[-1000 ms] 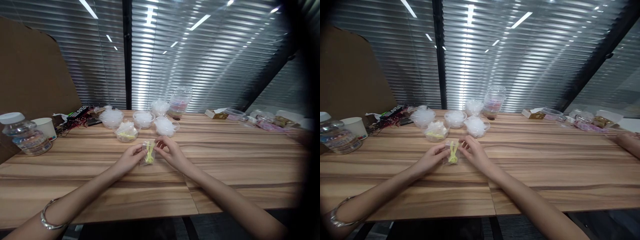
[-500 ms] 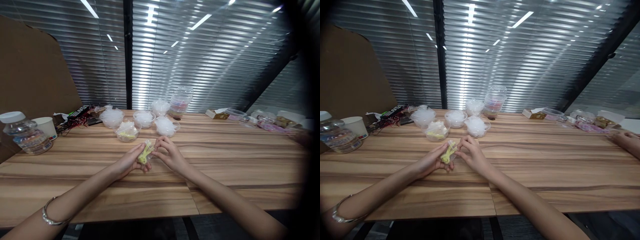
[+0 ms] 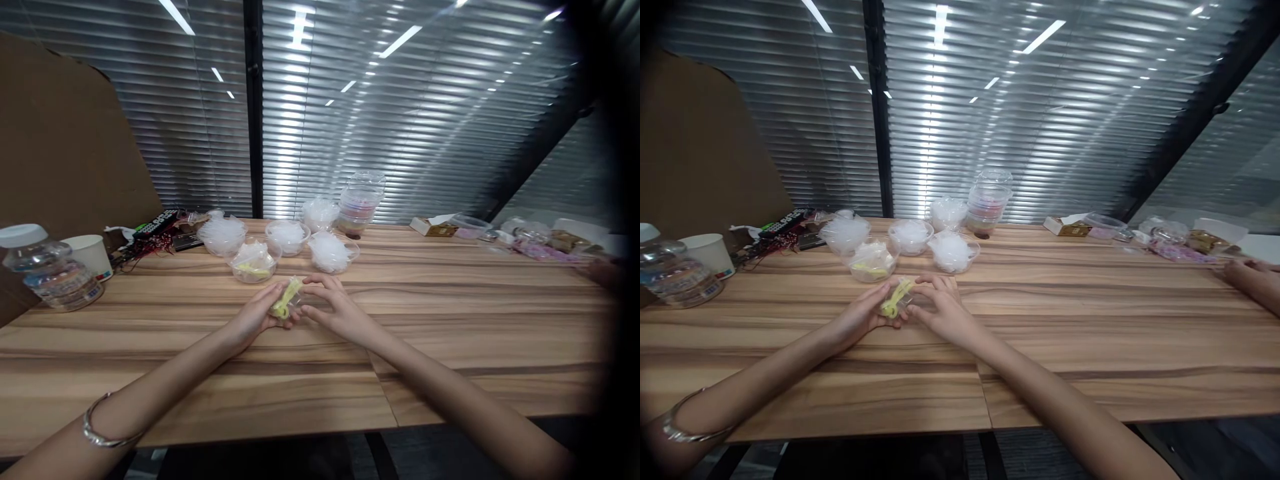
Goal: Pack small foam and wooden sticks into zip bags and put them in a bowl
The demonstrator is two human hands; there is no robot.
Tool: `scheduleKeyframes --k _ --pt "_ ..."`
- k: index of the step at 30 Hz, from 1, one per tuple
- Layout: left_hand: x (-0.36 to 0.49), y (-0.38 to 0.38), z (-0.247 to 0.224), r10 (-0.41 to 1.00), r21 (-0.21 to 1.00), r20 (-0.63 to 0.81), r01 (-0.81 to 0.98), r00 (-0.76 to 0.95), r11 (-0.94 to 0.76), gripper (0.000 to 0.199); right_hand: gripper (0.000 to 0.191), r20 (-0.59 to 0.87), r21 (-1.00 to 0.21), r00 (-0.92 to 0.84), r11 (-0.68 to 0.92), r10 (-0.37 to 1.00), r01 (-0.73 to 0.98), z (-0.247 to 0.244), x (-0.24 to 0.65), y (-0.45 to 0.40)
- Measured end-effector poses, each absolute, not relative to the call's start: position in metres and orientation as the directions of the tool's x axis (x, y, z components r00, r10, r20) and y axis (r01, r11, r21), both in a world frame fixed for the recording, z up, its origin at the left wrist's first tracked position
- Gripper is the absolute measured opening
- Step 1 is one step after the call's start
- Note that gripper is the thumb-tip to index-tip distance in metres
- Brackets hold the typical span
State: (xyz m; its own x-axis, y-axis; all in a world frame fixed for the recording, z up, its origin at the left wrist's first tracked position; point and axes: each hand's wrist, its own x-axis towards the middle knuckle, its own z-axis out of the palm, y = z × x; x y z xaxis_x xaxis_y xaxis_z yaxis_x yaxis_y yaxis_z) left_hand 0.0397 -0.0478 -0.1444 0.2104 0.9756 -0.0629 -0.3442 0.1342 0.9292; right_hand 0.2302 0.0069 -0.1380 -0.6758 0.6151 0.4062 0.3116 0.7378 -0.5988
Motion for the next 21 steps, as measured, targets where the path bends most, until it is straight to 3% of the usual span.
scheduleKeyframes --k 5,12,18,21 --pt "0.039 -0.05 -0.146 0.958 0.877 -0.092 -0.434 0.271 0.207 0.034 0.033 0.412 -0.774 -0.627 0.617 0.661 0.142 -0.145 0.225 0.006" --pt "0.043 -0.055 -0.149 0.913 0.868 -0.105 -0.411 0.393 0.277 0.036 0.02 0.474 -0.806 -0.568 0.591 0.673 0.027 -0.151 0.223 0.007" --pt "0.043 -0.055 -0.151 0.923 0.939 -0.095 -0.275 0.372 0.208 0.042 0.015 0.415 -0.849 -0.622 0.529 0.664 -0.002 -0.143 0.224 0.005" --pt "0.044 -0.055 -0.15 0.937 0.964 -0.068 -0.22 0.342 0.15 0.044 0.015 0.31 -0.921 -0.688 0.387 0.656 -0.046 -0.133 0.228 0.004"
